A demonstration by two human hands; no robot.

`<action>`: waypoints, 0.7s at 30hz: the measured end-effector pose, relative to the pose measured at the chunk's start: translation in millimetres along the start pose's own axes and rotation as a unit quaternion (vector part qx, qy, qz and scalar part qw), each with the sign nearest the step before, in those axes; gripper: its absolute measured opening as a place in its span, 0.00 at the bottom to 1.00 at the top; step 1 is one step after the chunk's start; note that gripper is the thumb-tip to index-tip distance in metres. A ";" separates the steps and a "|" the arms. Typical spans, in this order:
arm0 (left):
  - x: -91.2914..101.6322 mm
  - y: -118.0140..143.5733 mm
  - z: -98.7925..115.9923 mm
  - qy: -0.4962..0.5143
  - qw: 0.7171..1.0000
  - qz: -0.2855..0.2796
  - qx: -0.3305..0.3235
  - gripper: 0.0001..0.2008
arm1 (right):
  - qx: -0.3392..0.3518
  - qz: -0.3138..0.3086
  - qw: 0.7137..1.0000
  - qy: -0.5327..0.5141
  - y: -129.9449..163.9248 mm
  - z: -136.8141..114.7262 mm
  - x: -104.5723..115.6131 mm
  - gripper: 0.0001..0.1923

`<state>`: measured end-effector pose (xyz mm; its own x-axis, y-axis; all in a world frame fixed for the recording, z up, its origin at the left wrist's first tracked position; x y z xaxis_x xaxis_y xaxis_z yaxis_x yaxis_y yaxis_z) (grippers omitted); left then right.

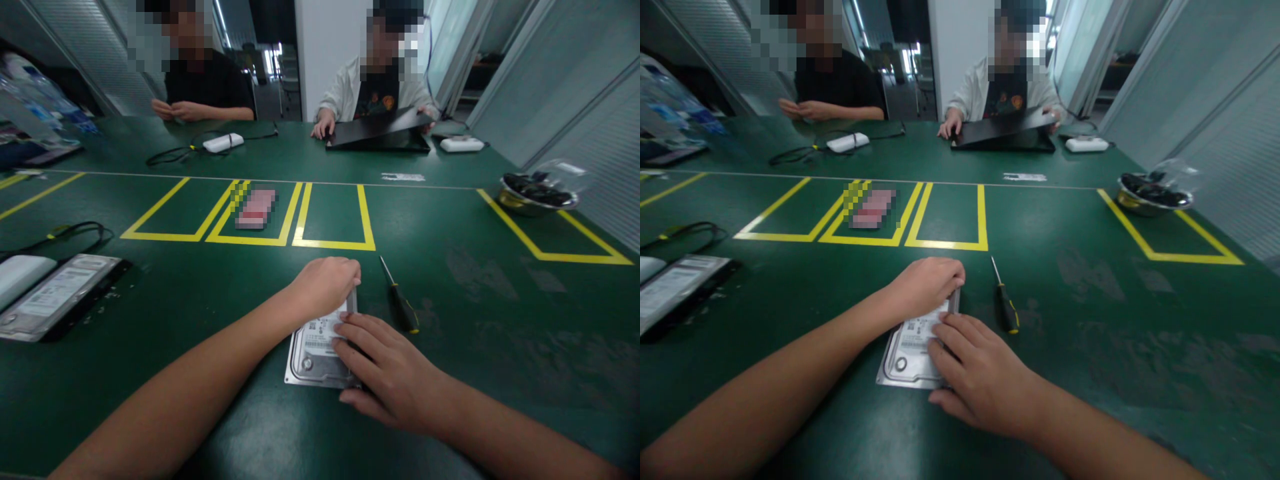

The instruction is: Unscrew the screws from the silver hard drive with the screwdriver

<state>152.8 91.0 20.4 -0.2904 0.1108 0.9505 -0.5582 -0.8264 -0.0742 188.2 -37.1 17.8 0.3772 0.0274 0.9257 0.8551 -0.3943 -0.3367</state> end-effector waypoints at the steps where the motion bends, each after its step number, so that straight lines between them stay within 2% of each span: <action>1: 0.7 -0.6 -1.2 0.014 1.000 -0.001 0.004 0.09 | 0.000 0.000 1.000 -0.001 -0.1 -0.2 0.2 0.28; 8: 13.7 -4.0 -6.6 0.131 0.991 -0.005 0.012 0.09 | 0.001 0.004 1.000 0.000 -0.2 -1.3 2.1 0.27; 13: 11.3 -3.7 -3.4 0.108 0.994 -0.004 -0.005 0.08 | 0.001 0.005 1.000 -0.001 -1.4 -1.1 3.3 0.27; 17: 2.6 -3.4 -3.9 0.078 0.997 -0.016 0.000 0.09 | 0.002 0.004 1.000 -0.001 -1.7 -2.2 4.5 0.27; 21: 1.9 -2.4 -4.3 0.051 0.999 -0.006 0.005 0.09 | 0.003 0.004 1.000 0.003 -1.2 -1.8 2.9 0.27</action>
<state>150.3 95.6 21.0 -0.3620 0.1766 0.9153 -0.5540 -0.8304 -0.0589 187.7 -38.2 21.2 0.3827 0.0187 0.9237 0.8540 -0.3887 -0.3459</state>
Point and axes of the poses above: each hand's wrist, its own y-axis away from the middle knuckle, its own x-axis out of the back of the hand, z = x × y, the point moved 9 cm from there along -y, towards the middle knuckle, and after that the axes turned 11 degrees about x, right-handed, at the moved point
